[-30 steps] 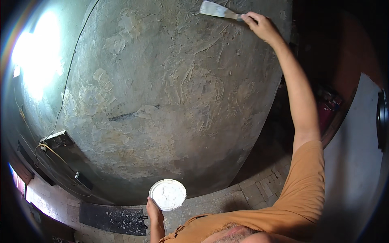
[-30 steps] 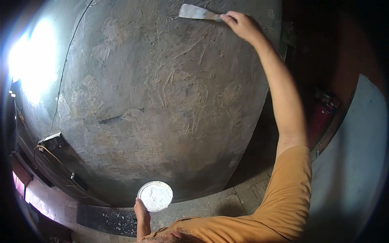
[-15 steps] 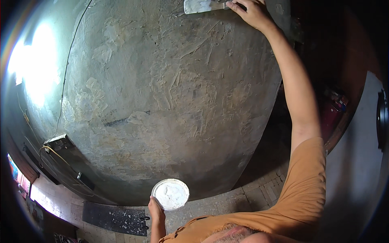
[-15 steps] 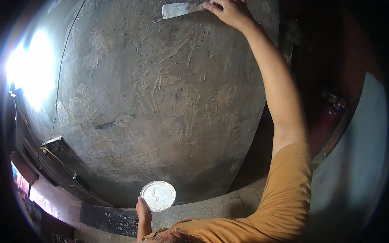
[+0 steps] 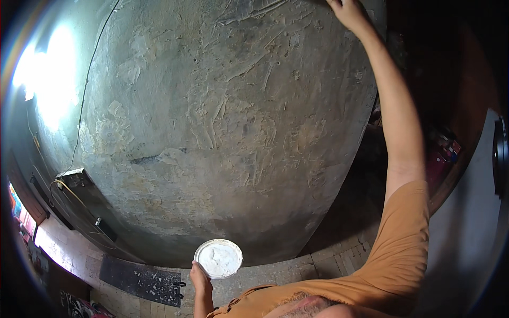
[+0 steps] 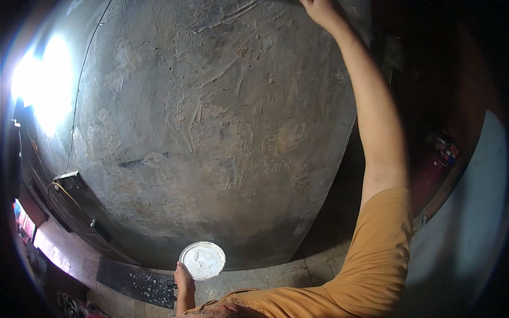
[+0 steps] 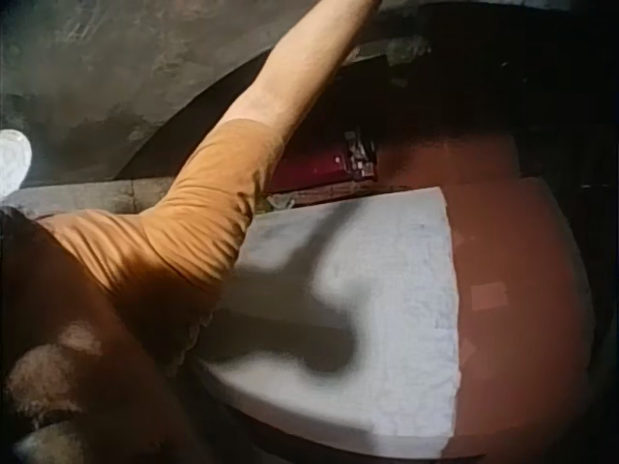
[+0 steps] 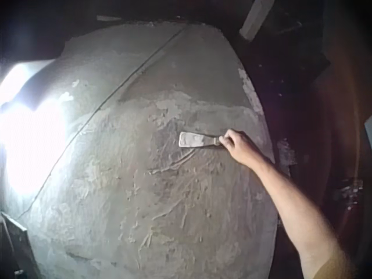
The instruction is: The person applies white spackle to a textured wall using a putty knife, repeatedly loading the tool from a white container.
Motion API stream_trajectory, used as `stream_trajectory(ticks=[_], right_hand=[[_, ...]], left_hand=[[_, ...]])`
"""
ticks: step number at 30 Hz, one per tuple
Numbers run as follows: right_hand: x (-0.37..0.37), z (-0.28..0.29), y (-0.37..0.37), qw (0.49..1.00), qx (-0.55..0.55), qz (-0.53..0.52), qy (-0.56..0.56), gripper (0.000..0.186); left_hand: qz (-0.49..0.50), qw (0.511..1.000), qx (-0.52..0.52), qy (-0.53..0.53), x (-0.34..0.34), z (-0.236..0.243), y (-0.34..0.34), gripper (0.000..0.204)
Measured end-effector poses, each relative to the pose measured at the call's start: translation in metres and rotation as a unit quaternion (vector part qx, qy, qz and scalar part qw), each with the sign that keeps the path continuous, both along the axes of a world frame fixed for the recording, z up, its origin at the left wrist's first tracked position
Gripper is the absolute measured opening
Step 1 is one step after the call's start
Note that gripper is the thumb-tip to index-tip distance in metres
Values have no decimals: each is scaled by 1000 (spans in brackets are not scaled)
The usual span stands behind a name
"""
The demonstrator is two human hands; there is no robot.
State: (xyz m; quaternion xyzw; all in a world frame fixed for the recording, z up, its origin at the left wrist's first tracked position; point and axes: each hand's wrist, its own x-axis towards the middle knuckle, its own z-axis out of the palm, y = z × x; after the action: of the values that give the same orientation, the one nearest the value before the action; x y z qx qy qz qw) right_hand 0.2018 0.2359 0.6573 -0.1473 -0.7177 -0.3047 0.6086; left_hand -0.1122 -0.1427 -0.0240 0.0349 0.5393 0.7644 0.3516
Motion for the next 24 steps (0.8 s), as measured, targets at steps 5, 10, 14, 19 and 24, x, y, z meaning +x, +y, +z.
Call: stream_trajectory(ticks=[5, 10, 14, 19, 24], right_hand=[[28, -23, 10, 990, -51, -109, 80, 32], [61, -4, 46, 995, 1, -47, 87, 35], [8, -25, -6, 994, 25, -44, 99, 26], [21, -65, 15, 990, -35, -127, 44, 31], [31, -72, 7, 984, 7, -153, 93, 24]], left_hand=[[44, 999, 2, -16, 17, 1, 4, 46], [39, 999, 31, -6, 18, -12, 4, 44], [29, 999, -10, 15, 17, 7, 8, 45], [9, 1000, 15, 11, 12, 8, 11, 44], [9, 999, 42, 6, 5, 2, 3, 44]])
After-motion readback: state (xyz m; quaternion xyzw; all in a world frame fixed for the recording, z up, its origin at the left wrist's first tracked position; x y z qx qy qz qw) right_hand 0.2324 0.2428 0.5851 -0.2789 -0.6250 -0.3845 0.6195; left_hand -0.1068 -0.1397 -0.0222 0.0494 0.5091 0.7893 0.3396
